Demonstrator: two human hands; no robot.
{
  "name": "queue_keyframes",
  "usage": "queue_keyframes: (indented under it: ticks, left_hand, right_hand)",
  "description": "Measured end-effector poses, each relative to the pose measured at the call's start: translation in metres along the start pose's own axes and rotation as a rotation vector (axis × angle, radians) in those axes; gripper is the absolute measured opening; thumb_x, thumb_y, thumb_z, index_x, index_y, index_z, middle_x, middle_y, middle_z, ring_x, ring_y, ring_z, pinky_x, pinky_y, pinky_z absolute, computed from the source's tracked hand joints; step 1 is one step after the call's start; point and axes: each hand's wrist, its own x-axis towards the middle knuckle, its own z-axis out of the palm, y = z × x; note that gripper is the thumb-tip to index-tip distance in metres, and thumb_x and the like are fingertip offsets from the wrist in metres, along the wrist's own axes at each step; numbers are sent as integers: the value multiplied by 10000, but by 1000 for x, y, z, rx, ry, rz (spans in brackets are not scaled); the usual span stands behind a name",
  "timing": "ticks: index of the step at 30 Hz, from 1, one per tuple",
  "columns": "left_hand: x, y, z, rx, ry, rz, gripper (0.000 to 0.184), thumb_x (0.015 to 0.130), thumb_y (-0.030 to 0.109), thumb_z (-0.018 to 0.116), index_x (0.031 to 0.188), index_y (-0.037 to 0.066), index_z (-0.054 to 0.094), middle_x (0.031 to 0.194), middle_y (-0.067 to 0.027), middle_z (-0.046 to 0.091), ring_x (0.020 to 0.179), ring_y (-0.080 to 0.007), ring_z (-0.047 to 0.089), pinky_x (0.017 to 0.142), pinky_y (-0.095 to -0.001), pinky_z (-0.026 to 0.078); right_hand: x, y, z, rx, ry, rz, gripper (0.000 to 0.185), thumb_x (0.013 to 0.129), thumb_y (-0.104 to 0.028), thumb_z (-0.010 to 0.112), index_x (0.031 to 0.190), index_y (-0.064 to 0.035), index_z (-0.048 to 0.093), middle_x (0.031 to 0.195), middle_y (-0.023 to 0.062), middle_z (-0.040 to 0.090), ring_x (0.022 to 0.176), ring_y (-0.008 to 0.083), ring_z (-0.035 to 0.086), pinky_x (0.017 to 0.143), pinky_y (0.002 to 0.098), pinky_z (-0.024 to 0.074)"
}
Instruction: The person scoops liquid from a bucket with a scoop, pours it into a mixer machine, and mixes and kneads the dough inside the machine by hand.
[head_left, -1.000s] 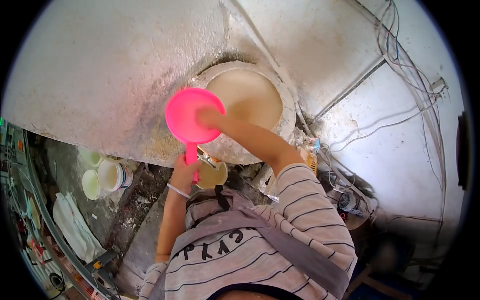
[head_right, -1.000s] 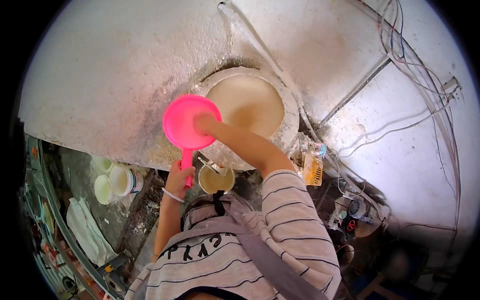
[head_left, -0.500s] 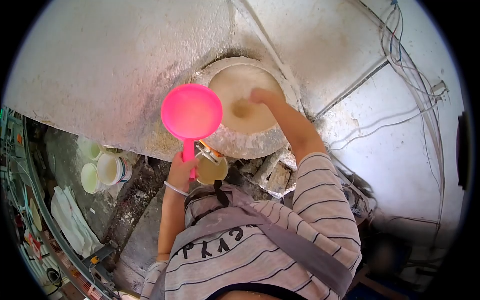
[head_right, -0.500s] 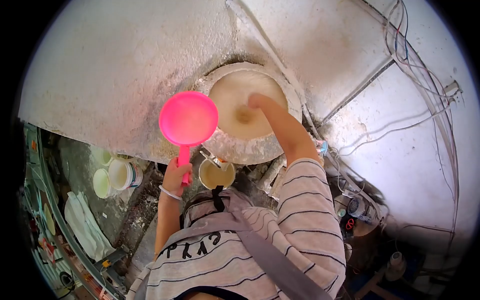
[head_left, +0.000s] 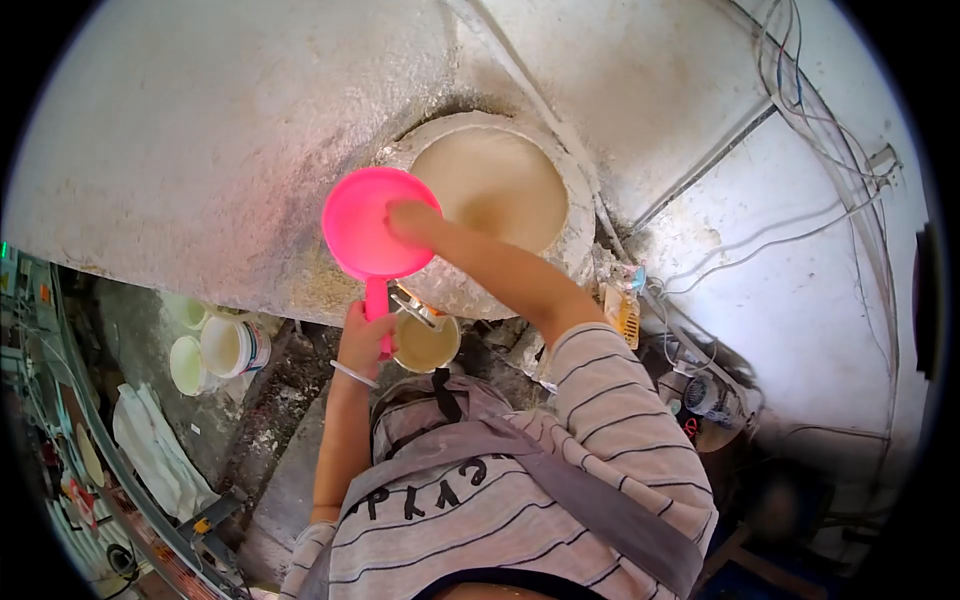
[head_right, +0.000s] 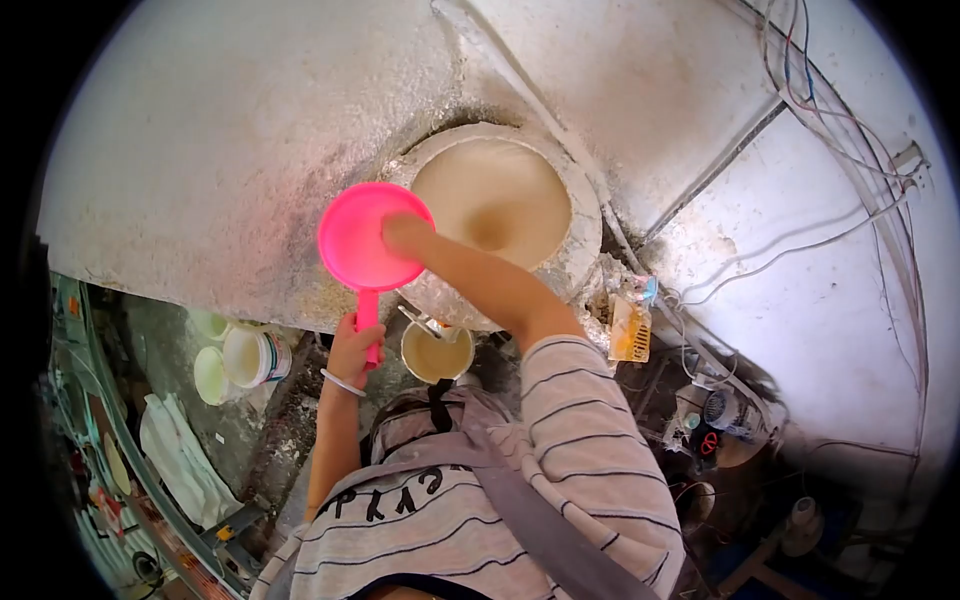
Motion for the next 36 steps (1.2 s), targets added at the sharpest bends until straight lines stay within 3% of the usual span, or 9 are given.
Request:
queue_keyframes:
  ticks: [1,3,6,13,17,19,23,31,36]
  left_hand:
    - [2,-1,2,10,-4,-11,307,705,71,592,939,24,398,632,-58,486,406,-136,464,350,-246,374]
    - [4,-1,5,21,-15,-24,304,705,72,593,935,21,401,631,-57,485,407,-135,464,351,-246,374]
    - [3,3,7,8,-40,-27,295,707,72,592,926,15,403,629,-57,486,408,-134,465,350,-246,372]
    - [8,5,10,-17,-85,6,301,714,74,585,933,2,391,624,-60,482,411,-137,472,347,-252,368]
    - [8,7,12,-1,-67,3,316,714,75,584,946,4,381,626,-66,482,411,-141,474,347,-255,369]
    - [8,8,13,2,-58,1,322,711,75,584,950,4,380,629,-68,483,410,-144,473,348,-257,370]
    - [16,1,14,5,-85,-8,334,710,76,583,963,4,378,637,-70,486,409,-144,471,348,-258,371]
    - [15,-4,25,20,-106,-7,292,685,86,601,880,-11,406,634,-57,479,430,-122,483,358,-239,390]
    - [13,-8,22,24,-121,-29,292,687,81,593,891,-10,405,643,-57,476,437,-119,476,357,-239,380]
  right_hand:
    - [0,-1,7,-118,-112,-9,202,803,-215,515,832,-31,592,772,116,612,694,276,583,651,380,465]
    - [9,3,14,947,-148,692,218,822,-238,500,834,-42,594,743,73,607,675,220,583,638,351,478]
    - [13,23,-13,1880,-689,445,225,855,-252,472,856,-59,588,741,32,601,660,143,576,626,295,488]
    - [-37,96,-111,1749,-26,588,211,857,-229,475,818,-62,598,758,73,608,659,128,578,590,275,485]
    - [-62,163,-86,76,-493,399,268,814,-246,498,783,1,598,842,144,621,721,243,593,652,377,449]
    - [-63,166,-84,-237,-376,336,273,803,-246,502,800,10,597,857,167,615,744,276,590,671,396,437]
    - [-51,71,-115,202,334,378,262,804,-251,487,841,-22,608,826,174,609,761,304,585,688,388,438]
    - [-20,29,-20,193,-54,220,225,793,-221,502,829,-17,589,768,133,612,678,241,588,641,350,463]
    - [-29,1,-46,1406,-480,800,233,833,-224,484,927,-42,593,850,100,606,769,168,591,662,294,486]
